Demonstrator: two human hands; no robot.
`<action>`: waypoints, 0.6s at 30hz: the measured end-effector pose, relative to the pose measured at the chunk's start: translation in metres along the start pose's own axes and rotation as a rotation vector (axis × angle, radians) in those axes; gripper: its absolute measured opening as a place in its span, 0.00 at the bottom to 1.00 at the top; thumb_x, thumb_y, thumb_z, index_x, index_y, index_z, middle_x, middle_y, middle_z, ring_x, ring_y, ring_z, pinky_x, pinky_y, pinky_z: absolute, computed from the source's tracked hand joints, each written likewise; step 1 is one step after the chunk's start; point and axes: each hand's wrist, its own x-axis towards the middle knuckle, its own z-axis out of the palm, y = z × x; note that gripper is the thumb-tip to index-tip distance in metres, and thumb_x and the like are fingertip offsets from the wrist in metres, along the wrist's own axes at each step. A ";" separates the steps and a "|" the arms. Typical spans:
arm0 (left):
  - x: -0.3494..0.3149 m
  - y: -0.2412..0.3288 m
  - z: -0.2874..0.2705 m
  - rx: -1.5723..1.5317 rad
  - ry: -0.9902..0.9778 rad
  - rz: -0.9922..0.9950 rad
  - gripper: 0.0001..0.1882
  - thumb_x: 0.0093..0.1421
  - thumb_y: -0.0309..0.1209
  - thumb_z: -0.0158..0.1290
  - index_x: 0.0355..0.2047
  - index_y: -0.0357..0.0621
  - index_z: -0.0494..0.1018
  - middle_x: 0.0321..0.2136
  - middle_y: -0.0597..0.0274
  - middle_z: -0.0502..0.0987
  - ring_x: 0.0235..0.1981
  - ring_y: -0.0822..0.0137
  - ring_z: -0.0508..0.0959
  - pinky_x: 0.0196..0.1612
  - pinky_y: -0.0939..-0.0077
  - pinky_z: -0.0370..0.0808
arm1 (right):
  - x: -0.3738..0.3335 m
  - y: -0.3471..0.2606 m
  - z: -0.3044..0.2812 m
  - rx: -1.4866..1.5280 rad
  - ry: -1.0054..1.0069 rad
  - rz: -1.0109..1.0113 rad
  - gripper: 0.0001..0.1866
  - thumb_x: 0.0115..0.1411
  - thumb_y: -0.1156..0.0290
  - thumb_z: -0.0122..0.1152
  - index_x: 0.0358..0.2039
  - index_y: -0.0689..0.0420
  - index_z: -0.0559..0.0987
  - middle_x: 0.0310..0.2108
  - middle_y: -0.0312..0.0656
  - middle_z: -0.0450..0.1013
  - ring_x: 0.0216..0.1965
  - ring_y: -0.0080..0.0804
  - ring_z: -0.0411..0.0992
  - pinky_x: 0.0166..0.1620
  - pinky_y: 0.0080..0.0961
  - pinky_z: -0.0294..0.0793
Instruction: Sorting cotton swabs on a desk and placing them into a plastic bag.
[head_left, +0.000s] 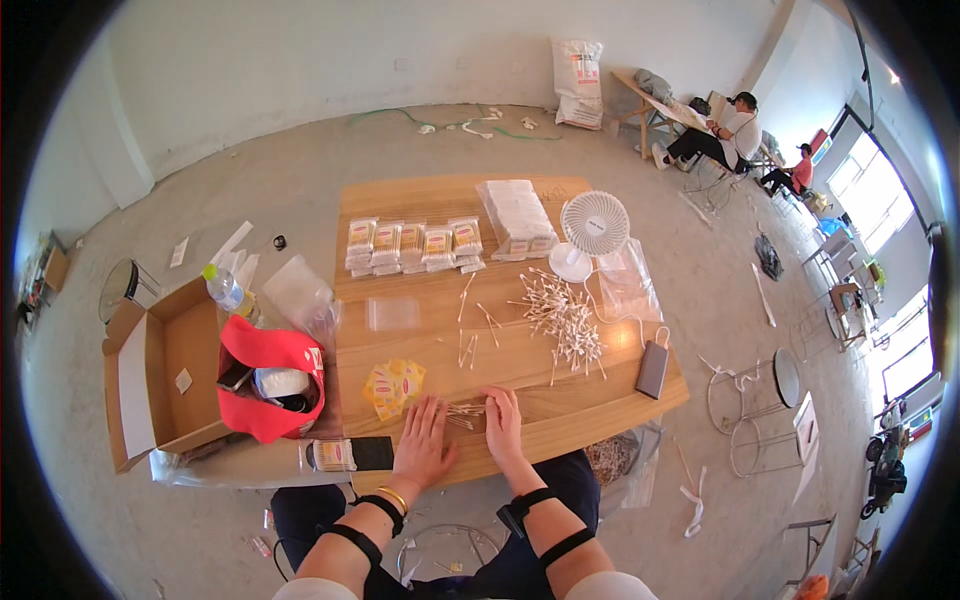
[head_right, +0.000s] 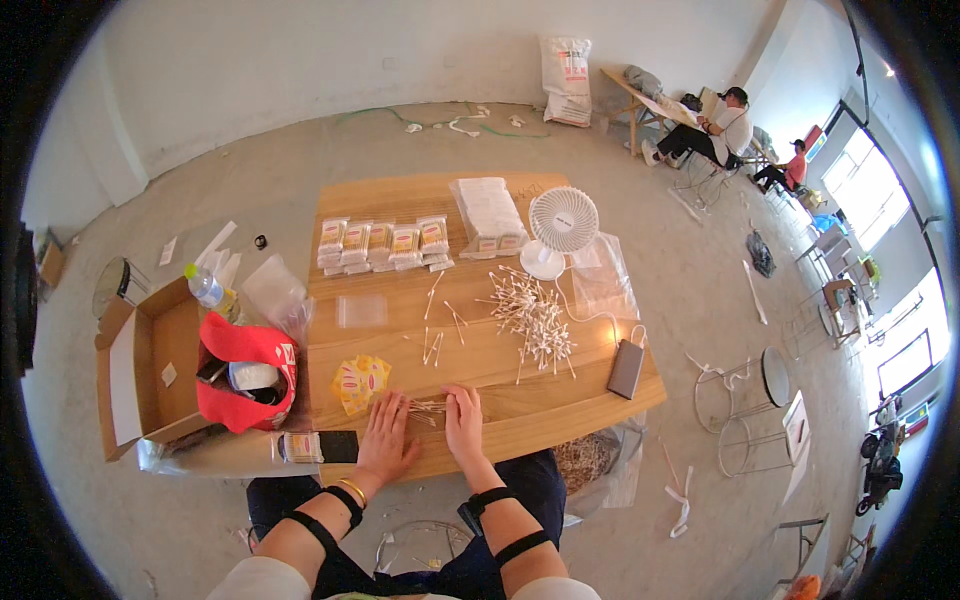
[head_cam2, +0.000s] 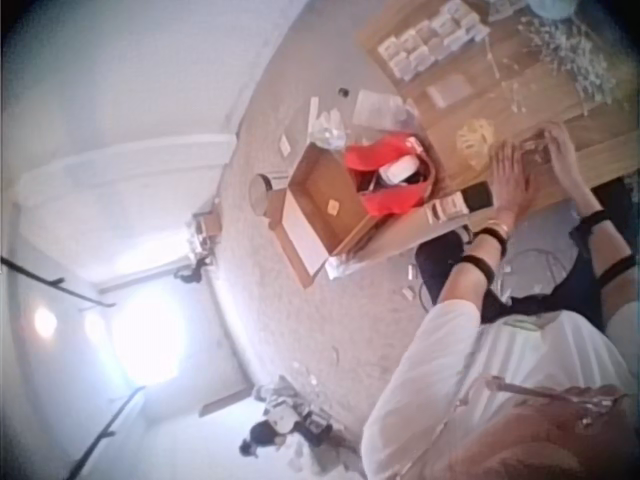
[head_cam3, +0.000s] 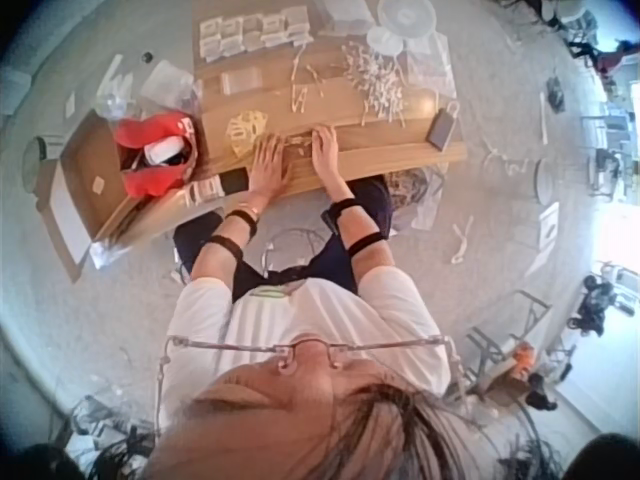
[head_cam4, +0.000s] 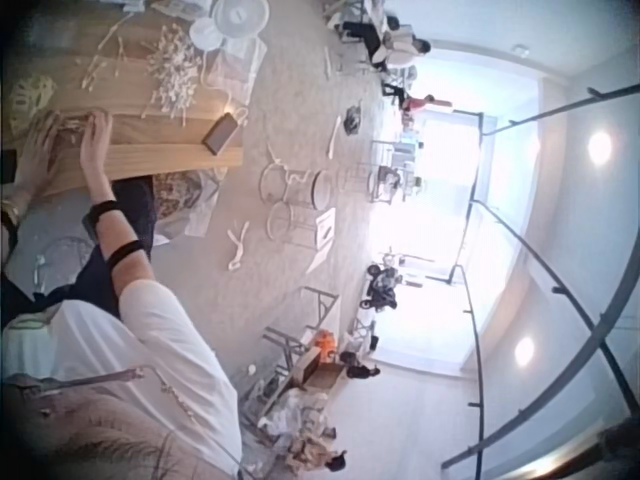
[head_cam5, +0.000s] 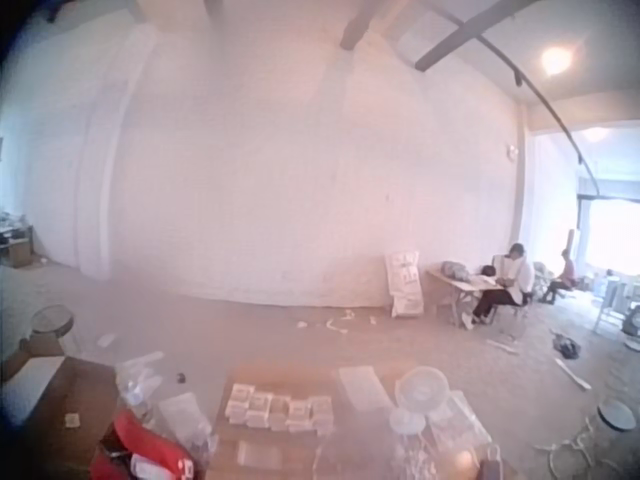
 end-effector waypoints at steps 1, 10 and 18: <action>0.001 0.000 0.001 0.000 -0.004 0.002 0.44 0.57 0.40 0.56 0.68 0.35 0.51 0.68 0.41 0.52 0.72 0.44 0.48 0.72 0.48 0.46 | -0.001 0.001 0.001 0.003 0.015 -0.026 0.10 0.68 0.74 0.48 0.43 0.60 0.77 0.41 0.49 0.73 0.45 0.45 0.71 0.50 0.33 0.69; 0.042 -0.020 -0.007 0.010 -0.018 0.004 0.47 0.54 0.44 0.63 0.67 0.39 0.53 0.63 0.45 0.63 0.69 0.45 0.56 0.71 0.43 0.42 | 0.001 0.004 0.008 0.061 0.056 0.062 0.10 0.69 0.74 0.46 0.45 0.62 0.75 0.42 0.49 0.71 0.45 0.45 0.70 0.52 0.34 0.68; 0.031 -0.004 0.019 -0.144 0.181 -0.111 0.37 0.53 0.35 0.64 0.60 0.38 0.61 0.52 0.44 0.69 0.58 0.41 0.66 0.63 0.51 0.62 | -0.001 0.005 0.042 0.320 -0.053 0.129 0.14 0.72 0.68 0.44 0.51 0.61 0.73 0.46 0.41 0.72 0.51 0.29 0.68 0.56 0.25 0.65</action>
